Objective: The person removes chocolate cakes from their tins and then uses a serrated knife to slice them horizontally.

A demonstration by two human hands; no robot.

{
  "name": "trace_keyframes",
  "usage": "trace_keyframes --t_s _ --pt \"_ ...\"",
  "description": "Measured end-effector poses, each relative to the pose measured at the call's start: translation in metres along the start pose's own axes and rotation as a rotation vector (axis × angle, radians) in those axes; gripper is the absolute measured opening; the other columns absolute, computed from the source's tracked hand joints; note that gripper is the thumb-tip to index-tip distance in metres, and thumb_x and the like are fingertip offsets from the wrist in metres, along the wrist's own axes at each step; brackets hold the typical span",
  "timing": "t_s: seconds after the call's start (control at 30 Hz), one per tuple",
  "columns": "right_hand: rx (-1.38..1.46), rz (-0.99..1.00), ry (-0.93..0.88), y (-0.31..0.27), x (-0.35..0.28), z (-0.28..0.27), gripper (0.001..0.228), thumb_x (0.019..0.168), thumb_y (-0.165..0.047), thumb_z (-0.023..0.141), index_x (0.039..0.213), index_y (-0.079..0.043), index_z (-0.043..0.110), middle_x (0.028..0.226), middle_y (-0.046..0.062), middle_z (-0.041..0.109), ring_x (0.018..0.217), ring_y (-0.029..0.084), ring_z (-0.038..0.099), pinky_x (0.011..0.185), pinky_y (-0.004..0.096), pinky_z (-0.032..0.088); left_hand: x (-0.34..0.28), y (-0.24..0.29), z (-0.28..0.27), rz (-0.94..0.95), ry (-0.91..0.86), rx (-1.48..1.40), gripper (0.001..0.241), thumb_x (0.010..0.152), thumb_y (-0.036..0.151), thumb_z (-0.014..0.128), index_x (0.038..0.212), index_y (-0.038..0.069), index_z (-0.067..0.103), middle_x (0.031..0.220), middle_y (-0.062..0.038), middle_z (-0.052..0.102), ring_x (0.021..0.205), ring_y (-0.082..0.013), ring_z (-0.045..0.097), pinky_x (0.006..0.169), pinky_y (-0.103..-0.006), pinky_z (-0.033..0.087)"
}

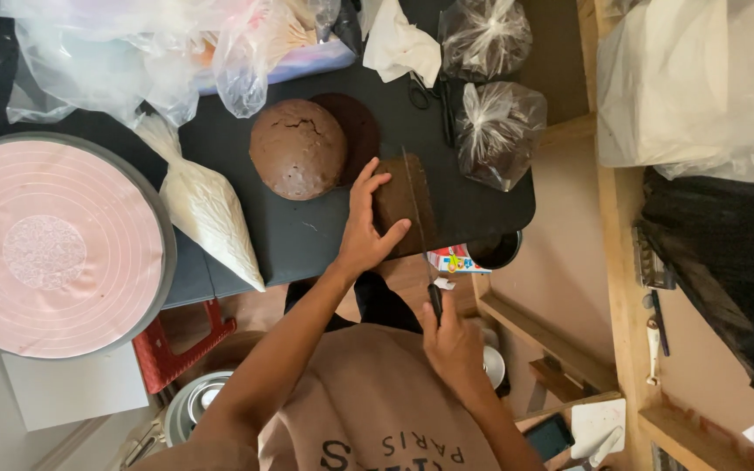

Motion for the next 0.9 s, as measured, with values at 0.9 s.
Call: trace_keyframes --t_s 0.9 --pt "-0.086 0.082 -0.177 -0.017 0.005 -0.023 0.032 0.103 -0.031 0.05 0.116 -0.003 0.051 0.068 0.022 0.069 0.061 0.043 0.068 0.057 0.055 0.052 0.004 0.007 0.0 0.0 -0.02 0.06 0.063 0.086 0.022 0.082 0.141 0.011 0.053 0.165 -0.02 0.031 0.152 -0.0408 0.035 0.125 -0.0496 0.033"
Point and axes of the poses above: each hand's wrist, its own x-axis towards the middle knuckle, its own z-axis out of the palm, y = z × x, the point moved 1 cm from there along x, towards the middle knuckle
